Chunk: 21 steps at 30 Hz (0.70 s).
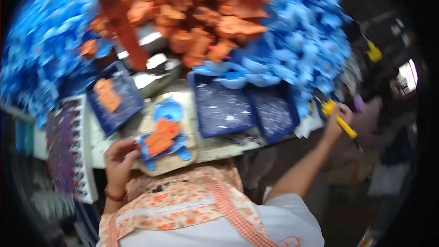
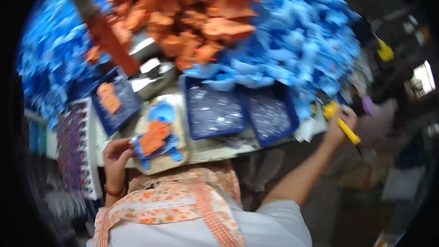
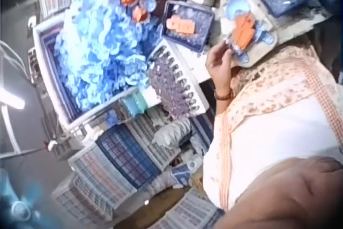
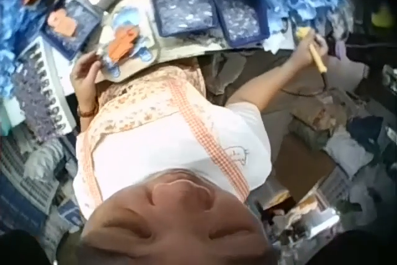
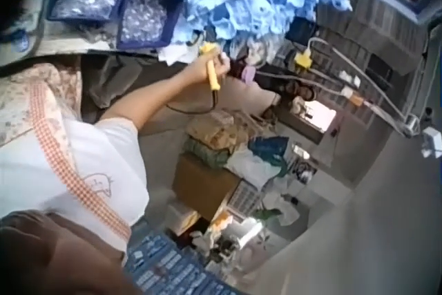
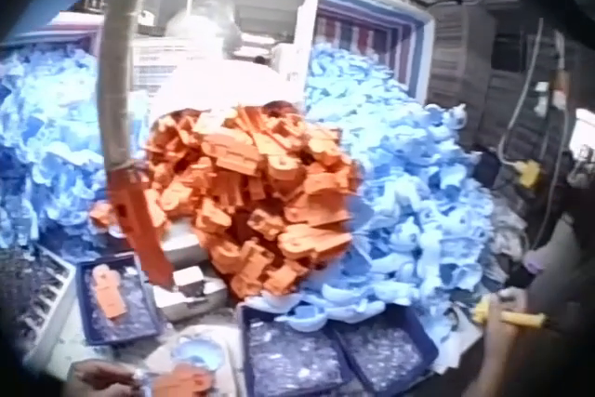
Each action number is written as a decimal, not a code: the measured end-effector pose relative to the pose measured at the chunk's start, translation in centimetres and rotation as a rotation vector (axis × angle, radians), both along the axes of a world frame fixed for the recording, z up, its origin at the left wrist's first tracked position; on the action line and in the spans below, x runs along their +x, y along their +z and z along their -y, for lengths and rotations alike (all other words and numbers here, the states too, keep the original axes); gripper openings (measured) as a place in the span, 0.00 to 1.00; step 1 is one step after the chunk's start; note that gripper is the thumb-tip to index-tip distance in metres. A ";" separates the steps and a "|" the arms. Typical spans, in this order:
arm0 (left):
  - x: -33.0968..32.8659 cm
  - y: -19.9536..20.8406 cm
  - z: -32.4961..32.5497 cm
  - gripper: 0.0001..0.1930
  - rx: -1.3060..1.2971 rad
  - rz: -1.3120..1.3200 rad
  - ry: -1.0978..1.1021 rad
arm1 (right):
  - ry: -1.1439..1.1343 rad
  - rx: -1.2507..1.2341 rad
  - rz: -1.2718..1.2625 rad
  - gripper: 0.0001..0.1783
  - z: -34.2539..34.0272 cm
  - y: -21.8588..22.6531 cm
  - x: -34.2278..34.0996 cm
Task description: Assembling plastic toy parts at a factory workstation using a glue gun.
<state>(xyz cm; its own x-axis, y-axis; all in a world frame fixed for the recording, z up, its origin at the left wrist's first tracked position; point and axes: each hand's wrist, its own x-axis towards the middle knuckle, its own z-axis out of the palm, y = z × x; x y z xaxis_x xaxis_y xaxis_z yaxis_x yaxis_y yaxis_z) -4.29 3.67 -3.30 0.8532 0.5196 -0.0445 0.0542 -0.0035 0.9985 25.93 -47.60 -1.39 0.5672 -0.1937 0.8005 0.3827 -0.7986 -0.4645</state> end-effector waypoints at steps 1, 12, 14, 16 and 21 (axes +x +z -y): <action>-0.3 0.0 0.0 0.13 0.009 -0.012 0.031 | -0.006 0.150 -0.100 0.10 -1.9 0.1 -0.1; 0.5 -0.3 -0.1 0.08 0.142 -0.052 -0.040 | -0.022 0.310 -0.048 0.14 -2.9 0.0 -2.8; 0.4 -0.5 -0.4 0.08 0.161 -0.054 -0.058 | 0.006 0.306 0.041 0.11 -3.2 1.2 -3.4; 0.6 -0.6 -0.6 0.08 0.152 -0.060 -0.066 | -0.014 0.273 0.057 0.12 -2.6 1.9 -3.6; 0.9 -0.3 -0.6 0.08 0.163 -0.054 -0.088 | -0.038 0.283 0.035 0.11 -3.0 2.3 -3.5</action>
